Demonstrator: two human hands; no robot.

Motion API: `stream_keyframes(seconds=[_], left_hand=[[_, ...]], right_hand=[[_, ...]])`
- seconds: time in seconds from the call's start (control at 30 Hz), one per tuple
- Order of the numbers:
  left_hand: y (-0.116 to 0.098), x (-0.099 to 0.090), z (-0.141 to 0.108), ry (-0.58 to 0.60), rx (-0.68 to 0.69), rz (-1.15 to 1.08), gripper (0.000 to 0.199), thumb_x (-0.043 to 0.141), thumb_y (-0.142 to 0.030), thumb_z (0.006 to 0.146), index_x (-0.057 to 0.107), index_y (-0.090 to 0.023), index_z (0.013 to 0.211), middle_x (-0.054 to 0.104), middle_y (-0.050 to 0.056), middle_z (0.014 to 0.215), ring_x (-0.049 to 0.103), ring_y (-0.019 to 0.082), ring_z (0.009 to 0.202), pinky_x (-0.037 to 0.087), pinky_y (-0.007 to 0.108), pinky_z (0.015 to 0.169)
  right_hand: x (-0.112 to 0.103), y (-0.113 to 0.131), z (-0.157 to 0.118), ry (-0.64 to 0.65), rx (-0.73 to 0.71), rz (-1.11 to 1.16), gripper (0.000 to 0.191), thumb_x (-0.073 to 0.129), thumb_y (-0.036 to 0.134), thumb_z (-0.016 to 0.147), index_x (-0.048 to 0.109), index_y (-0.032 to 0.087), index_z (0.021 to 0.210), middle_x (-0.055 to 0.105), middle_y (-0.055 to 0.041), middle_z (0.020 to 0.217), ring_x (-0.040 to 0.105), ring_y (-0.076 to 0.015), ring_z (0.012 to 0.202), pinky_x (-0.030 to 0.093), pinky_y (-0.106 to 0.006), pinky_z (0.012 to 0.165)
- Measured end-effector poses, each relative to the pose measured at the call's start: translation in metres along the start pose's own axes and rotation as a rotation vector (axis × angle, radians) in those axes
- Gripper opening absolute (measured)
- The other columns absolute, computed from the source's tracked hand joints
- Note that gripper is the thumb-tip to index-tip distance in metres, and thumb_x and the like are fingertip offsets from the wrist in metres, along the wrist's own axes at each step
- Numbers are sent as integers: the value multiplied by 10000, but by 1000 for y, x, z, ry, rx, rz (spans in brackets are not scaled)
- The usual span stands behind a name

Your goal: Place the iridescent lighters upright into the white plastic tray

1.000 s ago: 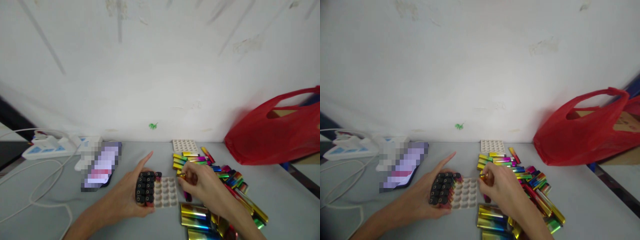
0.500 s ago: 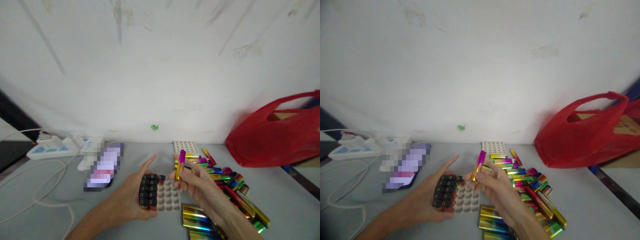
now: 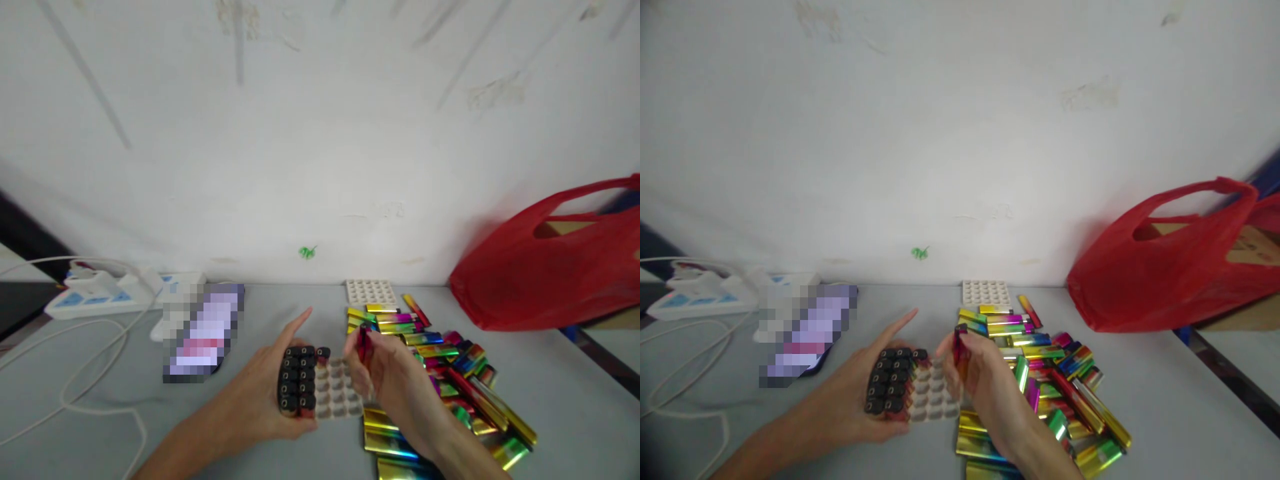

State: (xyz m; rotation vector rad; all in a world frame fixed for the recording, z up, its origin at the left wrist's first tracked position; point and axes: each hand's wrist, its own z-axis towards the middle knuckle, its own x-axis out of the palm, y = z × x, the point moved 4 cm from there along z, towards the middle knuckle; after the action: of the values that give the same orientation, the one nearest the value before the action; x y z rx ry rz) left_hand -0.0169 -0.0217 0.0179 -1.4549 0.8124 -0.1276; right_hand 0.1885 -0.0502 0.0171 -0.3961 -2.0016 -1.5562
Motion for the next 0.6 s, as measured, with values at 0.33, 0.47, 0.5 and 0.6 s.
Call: stream_keyframes(seconds=[0.33, 0.47, 0.5, 0.6], left_hand=[[0, 0, 1, 11, 1, 10, 1405, 916, -147, 646, 93, -373, 1761, 725, 43, 1310, 755, 297, 1091, 568, 466, 1083], [2, 1, 2, 32, 28, -15, 1385, 893, -143, 656, 84, -371, 1757, 729, 41, 1294, 765, 277, 1032, 592, 440, 1031], [3, 1, 2, 38, 32, -26, 1389, 895, -149, 660, 73, -370, 1758, 730, 43, 1292, 766, 276, 1025, 597, 435, 1017], [4, 1, 1, 28, 22, -18, 1395, 906, -157, 660, 73, -360, 1761, 725, 53, 1311, 756, 294, 1088, 581, 453, 1060]], right_hand=[[6, -1, 3, 5, 34, 27, 594, 728, 768, 893, 551, 229, 717, 439, 39, 655, 354, -149, 609, 369, -273, 611], [4, -3, 2, 12, 65, 62, 596, 762, 739, 862, 484, 235, 704, 307, 87, 630, 225, -114, 556, 290, -245, 552], [4, -4, 2, 17, 89, 67, 604, 769, 743, 850, 473, 236, 707, 282, 95, 629, 190, -108, 549, 245, -239, 524], [4, -8, 0, 37, 169, 46, 619, 760, 750, 847, 439, 240, 706, 236, 109, 622, 109, -99, 536, 109, -242, 475]])
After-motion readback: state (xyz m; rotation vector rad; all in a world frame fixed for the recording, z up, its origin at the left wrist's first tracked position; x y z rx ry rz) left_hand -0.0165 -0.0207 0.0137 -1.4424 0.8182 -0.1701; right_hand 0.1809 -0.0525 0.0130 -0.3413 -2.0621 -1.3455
